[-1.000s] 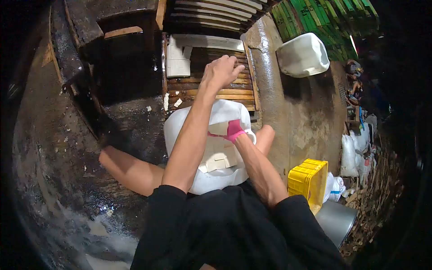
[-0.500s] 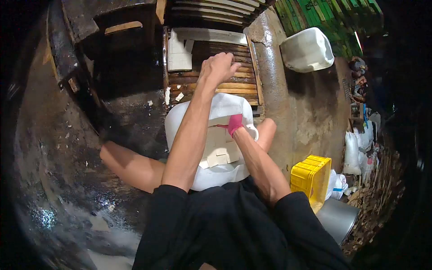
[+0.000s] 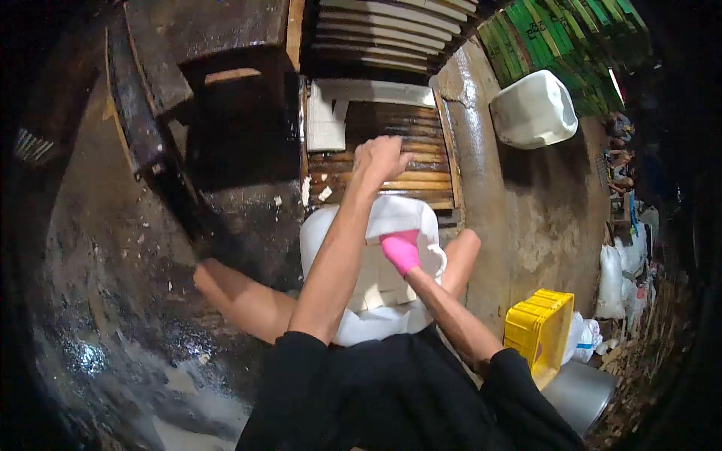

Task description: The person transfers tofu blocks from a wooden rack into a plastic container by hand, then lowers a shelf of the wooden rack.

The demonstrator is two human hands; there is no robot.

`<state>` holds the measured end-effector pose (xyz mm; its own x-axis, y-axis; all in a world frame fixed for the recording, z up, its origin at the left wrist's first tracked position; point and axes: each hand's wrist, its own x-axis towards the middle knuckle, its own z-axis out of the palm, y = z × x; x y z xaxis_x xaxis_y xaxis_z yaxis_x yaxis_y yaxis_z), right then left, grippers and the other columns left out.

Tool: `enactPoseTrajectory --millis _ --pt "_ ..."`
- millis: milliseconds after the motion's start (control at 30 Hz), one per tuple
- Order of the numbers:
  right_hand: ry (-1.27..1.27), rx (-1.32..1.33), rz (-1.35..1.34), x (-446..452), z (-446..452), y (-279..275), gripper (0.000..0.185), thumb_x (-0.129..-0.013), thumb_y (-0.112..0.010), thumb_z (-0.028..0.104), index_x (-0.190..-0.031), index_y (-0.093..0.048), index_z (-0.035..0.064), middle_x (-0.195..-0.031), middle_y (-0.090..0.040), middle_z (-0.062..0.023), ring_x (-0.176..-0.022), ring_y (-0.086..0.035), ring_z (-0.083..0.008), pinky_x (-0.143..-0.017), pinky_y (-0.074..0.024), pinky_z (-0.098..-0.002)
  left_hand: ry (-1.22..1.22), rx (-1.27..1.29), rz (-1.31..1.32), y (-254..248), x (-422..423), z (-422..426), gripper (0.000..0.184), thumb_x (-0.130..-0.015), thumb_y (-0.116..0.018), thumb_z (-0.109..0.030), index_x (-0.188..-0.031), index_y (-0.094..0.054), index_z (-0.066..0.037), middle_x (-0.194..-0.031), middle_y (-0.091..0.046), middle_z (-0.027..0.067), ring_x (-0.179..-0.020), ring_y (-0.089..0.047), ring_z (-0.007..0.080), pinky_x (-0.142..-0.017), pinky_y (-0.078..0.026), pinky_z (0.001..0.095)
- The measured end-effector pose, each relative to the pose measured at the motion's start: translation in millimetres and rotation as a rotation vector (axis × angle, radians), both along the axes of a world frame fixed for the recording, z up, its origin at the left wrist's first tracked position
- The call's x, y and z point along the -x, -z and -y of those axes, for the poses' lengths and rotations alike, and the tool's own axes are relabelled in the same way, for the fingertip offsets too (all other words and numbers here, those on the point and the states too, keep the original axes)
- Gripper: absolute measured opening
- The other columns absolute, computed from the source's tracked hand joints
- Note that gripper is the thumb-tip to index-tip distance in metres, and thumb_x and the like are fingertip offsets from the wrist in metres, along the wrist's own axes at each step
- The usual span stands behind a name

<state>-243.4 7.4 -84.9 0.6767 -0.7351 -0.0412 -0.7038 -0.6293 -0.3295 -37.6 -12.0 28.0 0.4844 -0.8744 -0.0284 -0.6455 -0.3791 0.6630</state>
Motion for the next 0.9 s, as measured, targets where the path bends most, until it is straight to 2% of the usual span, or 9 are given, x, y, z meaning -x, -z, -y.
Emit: enactPoseTrajectory --millis 200,267,367,433,567,600,667,800,900 --pt "-0.324 -0.345 -0.308 16 24 19 0.032 -0.081 -0.049 0.031 -0.087 -0.070 0.0070 -0.093 -0.067 -0.0169 -0.082 -0.065 -0.0331 -0.073 -0.0486 -0.0448 0.252 -0.373 0.022 -6 -8 29 0.044 -0.079 -0.063 -0.045 -0.101 -0.069 -0.008 -0.107 -0.065 0.0159 -0.099 -0.063 0.0313 -0.085 -0.050 0.0420" --pt "-0.593 -0.191 -0.706 0 8 -44 0.027 -0.088 -0.046 0.020 -0.093 -0.070 0.0079 -0.097 -0.066 -0.0158 -0.089 -0.064 -0.0301 -0.079 -0.0492 -0.0418 0.335 -0.488 0.043 10 -6 51 0.042 -0.080 -0.062 -0.043 -0.102 -0.069 -0.007 -0.110 -0.065 0.0150 -0.102 -0.062 0.0303 -0.086 -0.050 0.0413" --pt "-0.679 -0.916 -0.065 22 44 -125 0.031 -0.091 -0.044 0.019 -0.112 -0.063 0.0061 -0.109 -0.063 -0.0132 -0.101 -0.060 -0.0251 -0.087 -0.0457 -0.0377 0.410 -0.590 0.072 27 5 73 0.036 -0.078 -0.062 -0.035 -0.101 -0.069 -0.008 -0.109 -0.065 0.0149 -0.102 -0.062 0.0295 -0.086 -0.050 0.0411" --pt "-0.408 -1.704 -0.113 11 121 -180 0.036 -0.094 -0.042 0.021 -0.121 -0.056 0.0016 -0.120 -0.059 -0.0124 -0.111 -0.055 -0.0228 -0.097 -0.0411 -0.0349 0.457 -0.609 0.045 24 9 82 0.038 -0.078 -0.062 -0.038 -0.099 -0.070 -0.007 -0.107 -0.066 0.0143 -0.100 -0.063 0.0295 -0.084 -0.051 0.0403" --pt "-0.039 -1.780 0.768 -46 256 -153 0.049 -0.092 -0.046 0.036 -0.126 -0.051 -0.0002 -0.123 -0.057 -0.0126 -0.114 -0.054 -0.0241 -0.097 -0.0407 -0.0320 0.396 -0.542 0.068 36 23 79 0.038 -0.081 -0.058 -0.039 -0.088 -0.070 -0.003 -0.091 -0.068 0.0186 -0.088 -0.066 0.0332 -0.078 -0.052 0.0433" --pt "-0.021 -1.705 0.904 -57 310 -96 0.055 -0.095 -0.039 0.040 -0.131 -0.045 -0.0003 -0.130 -0.052 -0.0125 -0.121 -0.047 -0.0254 -0.101 -0.0355 -0.0367 0.376 -0.627 0.118 37 28 82 0.026 -0.083 -0.059 -0.032 -0.091 -0.072 -0.011 -0.097 -0.069 0.0115 -0.090 -0.067 0.0251 -0.075 -0.053 0.0383" --pt "0.326 -1.372 0.926 -76 408 16 0.053 -0.094 -0.041 0.041 -0.128 -0.049 0.0010 -0.126 -0.055 -0.0103 -0.115 -0.049 -0.0224 -0.098 -0.0368 -0.0353 0.279 -0.562 0.125 47 37 80 0.021 -0.082 -0.056 -0.022 -0.083 -0.072 -0.008 -0.084 -0.070 0.0129 -0.081 -0.069 0.0241 -0.066 -0.054 0.0360" --pt "0.422 -0.950 0.811 -156 510 83 0.051 -0.093 -0.044 0.042 -0.128 -0.053 0.0057 -0.127 -0.055 -0.0054 -0.118 -0.045 -0.0154 -0.100 -0.0325 -0.0368 0.320 -0.759 0.172 26 44 75 0.013 -0.082 -0.056 -0.016 -0.087 -0.067 -0.010 -0.088 -0.068 0.0105 -0.082 -0.067 0.0224 -0.063 -0.050 0.0347" --pt "0.321 -0.317 0.447 -208 553 171 0.047 -0.093 -0.043 0.036 -0.131 -0.047 0.0082 -0.131 -0.051 -0.0090 -0.124 -0.043 -0.0237 -0.100 -0.0343 -0.0401 0.381 -0.881 0.176 50 52 73 0.044 -0.084 -0.059 -0.045 -0.098 -0.058 -0.004 -0.089 -0.063 0.0111 -0.080 -0.065 0.0239 -0.067 -0.048 0.0347"
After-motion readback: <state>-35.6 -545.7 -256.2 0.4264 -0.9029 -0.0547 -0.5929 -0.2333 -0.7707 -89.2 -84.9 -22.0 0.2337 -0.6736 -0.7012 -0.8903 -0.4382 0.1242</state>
